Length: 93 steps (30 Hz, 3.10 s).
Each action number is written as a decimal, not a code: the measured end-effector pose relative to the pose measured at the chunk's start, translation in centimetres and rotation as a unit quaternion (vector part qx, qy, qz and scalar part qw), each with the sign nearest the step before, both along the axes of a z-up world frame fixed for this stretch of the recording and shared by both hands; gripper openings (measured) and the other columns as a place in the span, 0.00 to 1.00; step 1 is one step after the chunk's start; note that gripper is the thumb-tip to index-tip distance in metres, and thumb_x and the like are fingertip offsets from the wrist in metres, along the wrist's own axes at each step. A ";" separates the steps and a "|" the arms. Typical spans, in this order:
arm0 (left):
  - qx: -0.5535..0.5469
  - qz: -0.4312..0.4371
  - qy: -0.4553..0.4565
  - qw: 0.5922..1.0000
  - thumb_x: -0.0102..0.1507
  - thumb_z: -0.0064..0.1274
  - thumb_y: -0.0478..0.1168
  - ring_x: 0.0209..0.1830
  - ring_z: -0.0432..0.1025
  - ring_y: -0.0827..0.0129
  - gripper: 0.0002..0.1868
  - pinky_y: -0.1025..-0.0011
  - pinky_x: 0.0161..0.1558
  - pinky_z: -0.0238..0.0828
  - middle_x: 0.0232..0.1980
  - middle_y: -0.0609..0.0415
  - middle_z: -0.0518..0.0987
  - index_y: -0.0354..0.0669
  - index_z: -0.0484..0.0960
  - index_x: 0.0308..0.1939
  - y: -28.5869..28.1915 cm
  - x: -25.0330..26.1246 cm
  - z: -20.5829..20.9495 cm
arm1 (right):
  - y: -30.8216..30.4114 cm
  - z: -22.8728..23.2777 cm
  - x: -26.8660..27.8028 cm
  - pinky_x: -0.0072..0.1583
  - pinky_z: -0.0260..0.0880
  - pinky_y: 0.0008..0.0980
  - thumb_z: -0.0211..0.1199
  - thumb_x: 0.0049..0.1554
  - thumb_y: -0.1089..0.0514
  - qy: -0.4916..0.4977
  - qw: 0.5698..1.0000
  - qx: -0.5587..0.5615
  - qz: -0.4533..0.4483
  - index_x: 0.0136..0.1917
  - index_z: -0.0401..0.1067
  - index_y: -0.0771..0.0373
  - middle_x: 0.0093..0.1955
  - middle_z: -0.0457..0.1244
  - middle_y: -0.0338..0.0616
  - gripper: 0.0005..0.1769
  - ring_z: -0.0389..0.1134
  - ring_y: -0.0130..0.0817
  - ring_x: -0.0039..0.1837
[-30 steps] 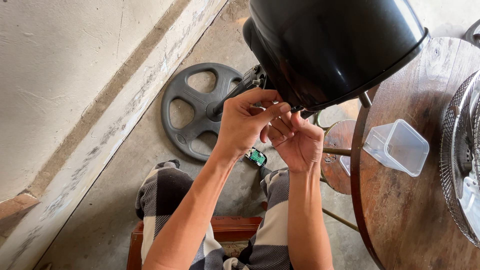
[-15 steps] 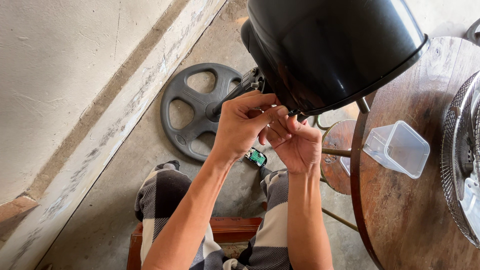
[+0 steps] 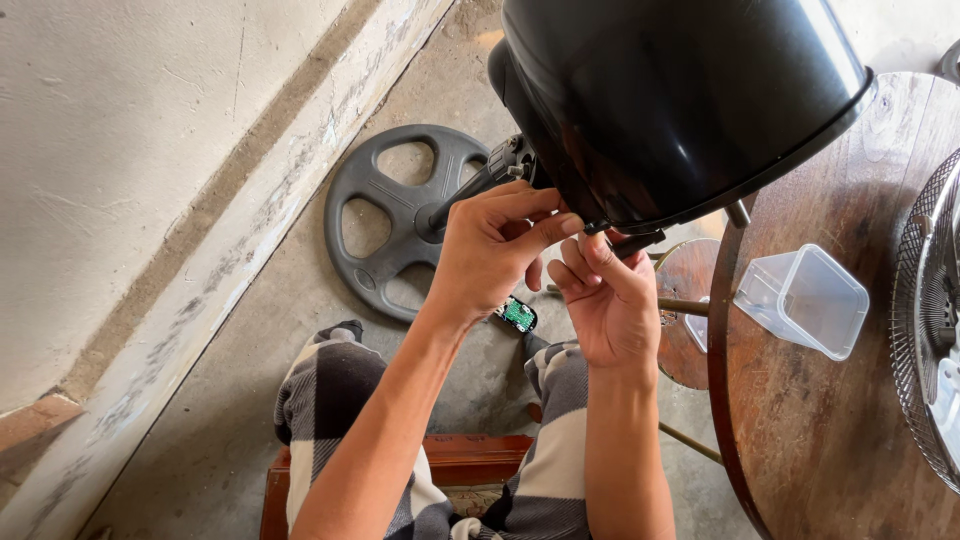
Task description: The person uses a screwdriver to tighten screws on the rear of a black fan motor housing, then picks up a metal fan cage and aligns it with the motor assembly. The person handles the motor housing, screws, and cage while seated.
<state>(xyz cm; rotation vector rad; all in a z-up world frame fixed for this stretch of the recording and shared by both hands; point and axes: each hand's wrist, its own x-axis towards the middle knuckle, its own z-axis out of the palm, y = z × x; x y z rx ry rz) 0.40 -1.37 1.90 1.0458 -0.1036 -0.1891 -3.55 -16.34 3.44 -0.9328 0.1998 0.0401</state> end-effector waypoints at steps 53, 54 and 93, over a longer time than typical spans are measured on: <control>0.202 0.120 -0.141 0.962 0.63 0.63 0.32 0.23 0.68 0.83 0.10 0.79 0.25 0.63 0.34 0.61 0.79 0.44 0.87 0.48 -2.3 -0.9 0.6 | 0.3 2.1 -0.2 0.38 0.49 0.27 0.56 0.65 0.61 0.024 0.998 -0.001 -0.053 0.33 0.58 0.56 0.29 0.48 0.32 0.18 0.48 0.22 0.34; 0.201 0.116 -0.148 0.961 0.63 0.62 0.32 0.23 0.68 0.83 0.12 0.79 0.25 0.64 0.34 0.61 0.79 0.44 0.87 0.50 -2.2 -0.9 0.6 | 0.3 2.0 -0.3 0.38 0.49 0.27 0.57 0.65 0.60 0.007 0.999 -0.011 -0.048 0.33 0.58 0.57 0.29 0.48 0.31 0.19 0.48 0.22 0.34; 0.137 0.086 -0.120 0.980 0.66 0.58 0.29 0.20 0.70 0.81 0.09 0.80 0.21 0.66 0.38 0.57 0.81 0.36 0.86 0.50 -1.6 -0.6 0.8 | -3.2 -0.6 1.4 0.41 0.50 0.28 0.66 0.61 0.62 0.047 0.987 0.110 0.107 0.42 0.67 0.61 0.35 0.51 0.33 0.09 0.48 0.24 0.37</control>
